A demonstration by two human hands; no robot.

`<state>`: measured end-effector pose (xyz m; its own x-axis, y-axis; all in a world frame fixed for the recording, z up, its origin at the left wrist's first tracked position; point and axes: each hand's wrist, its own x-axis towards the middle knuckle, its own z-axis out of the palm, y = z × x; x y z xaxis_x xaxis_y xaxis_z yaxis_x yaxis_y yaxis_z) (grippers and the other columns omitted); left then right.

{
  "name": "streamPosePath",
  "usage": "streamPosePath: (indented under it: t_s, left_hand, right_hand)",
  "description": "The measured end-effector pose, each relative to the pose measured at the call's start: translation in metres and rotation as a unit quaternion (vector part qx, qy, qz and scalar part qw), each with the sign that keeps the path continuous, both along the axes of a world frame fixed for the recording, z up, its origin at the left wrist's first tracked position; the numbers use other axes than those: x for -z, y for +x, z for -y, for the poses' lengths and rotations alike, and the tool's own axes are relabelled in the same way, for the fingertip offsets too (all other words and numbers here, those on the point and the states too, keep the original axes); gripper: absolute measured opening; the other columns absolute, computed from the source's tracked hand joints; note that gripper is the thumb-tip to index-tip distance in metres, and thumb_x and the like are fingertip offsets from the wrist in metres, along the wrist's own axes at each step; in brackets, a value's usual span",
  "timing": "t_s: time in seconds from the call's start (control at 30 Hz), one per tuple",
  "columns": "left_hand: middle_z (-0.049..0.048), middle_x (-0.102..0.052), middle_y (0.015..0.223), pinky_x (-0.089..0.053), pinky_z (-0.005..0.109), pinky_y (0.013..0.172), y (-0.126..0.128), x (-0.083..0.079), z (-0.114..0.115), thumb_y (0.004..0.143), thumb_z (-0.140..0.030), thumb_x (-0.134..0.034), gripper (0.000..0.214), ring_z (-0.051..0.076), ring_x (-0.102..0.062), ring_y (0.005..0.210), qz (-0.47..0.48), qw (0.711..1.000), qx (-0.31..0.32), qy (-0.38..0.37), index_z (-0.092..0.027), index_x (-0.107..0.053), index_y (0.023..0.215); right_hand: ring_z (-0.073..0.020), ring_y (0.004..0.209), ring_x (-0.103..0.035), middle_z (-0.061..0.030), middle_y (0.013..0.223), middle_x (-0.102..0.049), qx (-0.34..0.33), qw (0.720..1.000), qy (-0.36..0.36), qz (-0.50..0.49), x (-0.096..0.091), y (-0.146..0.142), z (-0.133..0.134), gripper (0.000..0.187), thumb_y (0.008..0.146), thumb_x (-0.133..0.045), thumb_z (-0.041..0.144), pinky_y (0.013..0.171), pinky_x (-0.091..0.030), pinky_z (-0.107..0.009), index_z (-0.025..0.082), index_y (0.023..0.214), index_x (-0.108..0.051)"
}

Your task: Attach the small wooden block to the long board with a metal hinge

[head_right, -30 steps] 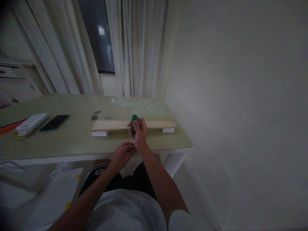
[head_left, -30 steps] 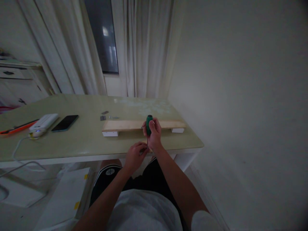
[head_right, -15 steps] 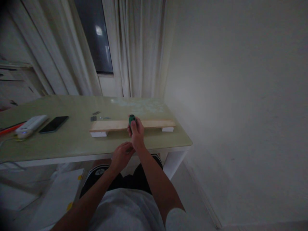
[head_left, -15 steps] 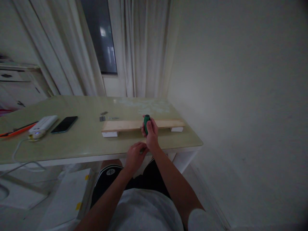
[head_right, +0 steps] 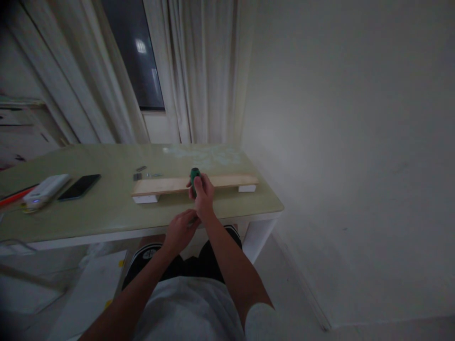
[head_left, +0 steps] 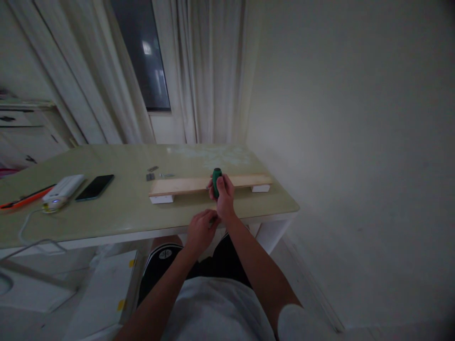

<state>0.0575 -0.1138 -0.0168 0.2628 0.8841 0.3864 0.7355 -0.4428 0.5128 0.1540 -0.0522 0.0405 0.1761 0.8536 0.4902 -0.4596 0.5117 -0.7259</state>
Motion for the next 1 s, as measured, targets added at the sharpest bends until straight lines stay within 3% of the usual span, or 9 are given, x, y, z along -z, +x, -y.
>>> streamPosePath:
  t_s: [0.07, 0.23, 0.37, 0.53, 0.67, 0.8, 1.0]
  left_hand:
    - [0.0028, -0.079, 0.107, -0.048, 0.030, 0.087, 0.001, -0.001, 0.000, 0.098, -0.014, -0.064, 0.014, 0.020, -0.073, 0.099, -0.010, 1.000, 0.003, 0.000, -0.023, -0.074, 0.102]
    - [0.0048, -0.078, 0.102, -0.047, 0.032, 0.086, 0.004, -0.001, 0.001, 0.099, -0.015, -0.062, 0.014, 0.023, -0.073, 0.100, -0.031, 0.999, -0.020, 0.009, -0.022, -0.073, 0.099]
    - [0.0059, -0.078, 0.100, -0.046, 0.036, 0.089, 0.008, 0.002, 0.003, 0.100, -0.016, -0.059, 0.014, 0.025, -0.073, 0.101, -0.049, 0.998, -0.037, 0.016, -0.022, -0.072, 0.101]
    - [0.0073, -0.078, 0.101, -0.044, 0.038, 0.091, 0.010, 0.005, 0.005, 0.101, -0.018, -0.057, 0.014, 0.026, -0.073, 0.101, -0.069, 0.996, -0.051, 0.021, -0.021, -0.071, 0.104]
    - [0.0079, -0.078, 0.101, -0.042, 0.039, 0.094, 0.012, 0.004, 0.006, 0.103, -0.019, -0.054, 0.015, 0.026, -0.072, 0.102, -0.085, 0.994, -0.059, 0.023, -0.021, -0.069, 0.103]
    - [0.0079, -0.078, 0.103, -0.041, 0.040, 0.095, 0.013, 0.001, 0.007, 0.103, -0.019, -0.052, 0.017, 0.026, -0.072, 0.104, -0.100, 0.993, -0.057, 0.021, -0.022, -0.069, 0.104]
    - [0.0052, -0.078, 0.106, -0.043, 0.036, 0.093, 0.008, -0.007, 0.006, 0.102, -0.021, -0.057, 0.013, 0.024, -0.072, 0.103, -0.108, 0.994, -0.034, 0.009, -0.023, -0.070, 0.101]
  right_hand:
    - [-0.0060, 0.048, -0.044, 0.0034, 0.075, -0.056, -0.004, 1.000, 0.000, 0.004, 0.000, 0.000, -0.001, 0.043, 0.098, -0.055, 0.064, 0.040, -0.027, -0.021, 0.022, 0.099, -0.062]
    - [-0.0044, 0.045, -0.039, 0.0082, 0.073, -0.053, 0.012, 1.000, 0.007, 0.001, -0.002, 0.000, -0.001, 0.039, 0.087, -0.075, 0.057, 0.039, -0.027, -0.020, 0.026, 0.103, -0.058]
    - [-0.0054, 0.047, -0.043, 0.0044, 0.074, -0.055, 0.010, 1.000, 0.007, 0.013, -0.004, 0.001, 0.000, 0.043, 0.098, -0.054, 0.065, 0.039, -0.028, -0.021, 0.023, 0.096, -0.060]
    - [-0.0039, 0.043, -0.036, 0.0093, 0.071, -0.051, 0.021, 1.000, 0.000, 0.005, -0.006, 0.001, 0.001, 0.040, 0.090, -0.070, 0.061, 0.037, -0.025, -0.020, 0.026, 0.102, -0.055]
    - [-0.0045, 0.043, -0.040, 0.0057, 0.072, -0.055, 0.013, 1.000, 0.005, 0.015, -0.007, 0.001, 0.003, 0.043, 0.099, -0.052, 0.066, 0.037, -0.026, -0.021, 0.023, 0.098, -0.058]
    - [-0.0034, 0.041, -0.036, 0.0087, 0.073, -0.057, 0.018, 1.000, 0.007, 0.011, -0.008, 0.000, 0.004, 0.042, 0.088, -0.074, 0.059, 0.037, -0.025, -0.020, 0.026, 0.103, -0.054]
    - [-0.0042, 0.045, -0.042, 0.0033, 0.078, -0.059, 0.017, 1.000, 0.001, 0.013, -0.008, 0.002, -0.002, 0.047, 0.098, -0.052, 0.068, 0.039, -0.026, -0.022, 0.022, 0.096, -0.060]
